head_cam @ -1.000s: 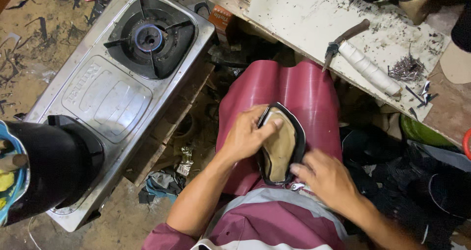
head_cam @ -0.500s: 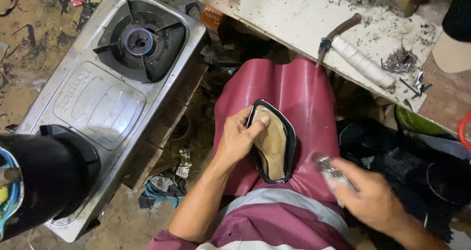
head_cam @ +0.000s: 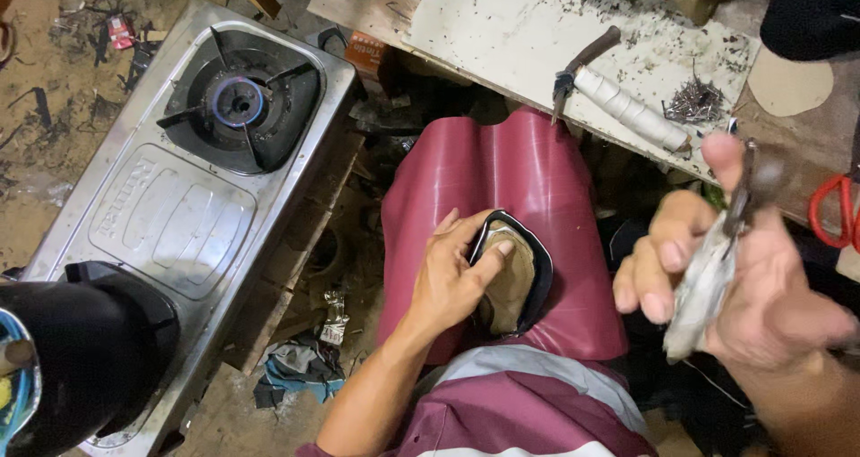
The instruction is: The person uses a hammer to tap and secure the sole of a black shoe held on their lap. They repeatedly reposition the shoe and tap along the sole edge, then insert a wooden shoe last into the shoe and continue tapping to set the sole.
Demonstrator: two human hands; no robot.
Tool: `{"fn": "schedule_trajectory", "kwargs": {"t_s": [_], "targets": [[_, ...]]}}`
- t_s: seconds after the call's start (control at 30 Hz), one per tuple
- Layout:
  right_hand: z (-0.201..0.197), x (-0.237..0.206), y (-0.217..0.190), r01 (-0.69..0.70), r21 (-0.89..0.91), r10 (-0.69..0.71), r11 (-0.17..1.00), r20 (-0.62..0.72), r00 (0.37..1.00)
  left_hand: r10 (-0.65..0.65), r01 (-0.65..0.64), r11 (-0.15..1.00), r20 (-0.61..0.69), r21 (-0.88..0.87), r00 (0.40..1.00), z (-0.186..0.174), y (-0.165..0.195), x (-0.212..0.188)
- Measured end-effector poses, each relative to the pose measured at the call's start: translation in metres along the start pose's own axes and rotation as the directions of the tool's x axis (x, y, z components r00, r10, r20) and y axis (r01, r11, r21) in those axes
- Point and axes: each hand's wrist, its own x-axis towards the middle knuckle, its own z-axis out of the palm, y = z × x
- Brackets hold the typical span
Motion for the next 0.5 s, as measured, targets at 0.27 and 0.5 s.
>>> {"fn": "schedule_trajectory", "kwargs": {"t_s": [0.27,0.5], "targets": [[0.000,0.017,0.012,-0.839,-0.397,0.779,0.373,-0.357,0.516,0.010,-0.010,1.000,0.008,-0.024,1.000,0.005,0.006,-0.004],[-0.025,0.017,0.014,-0.669,-0.674,0.739,0.313,-0.270,0.617,0.076,-0.077,0.997,0.031,0.027,0.997,0.015,0.011,-0.009]]}}
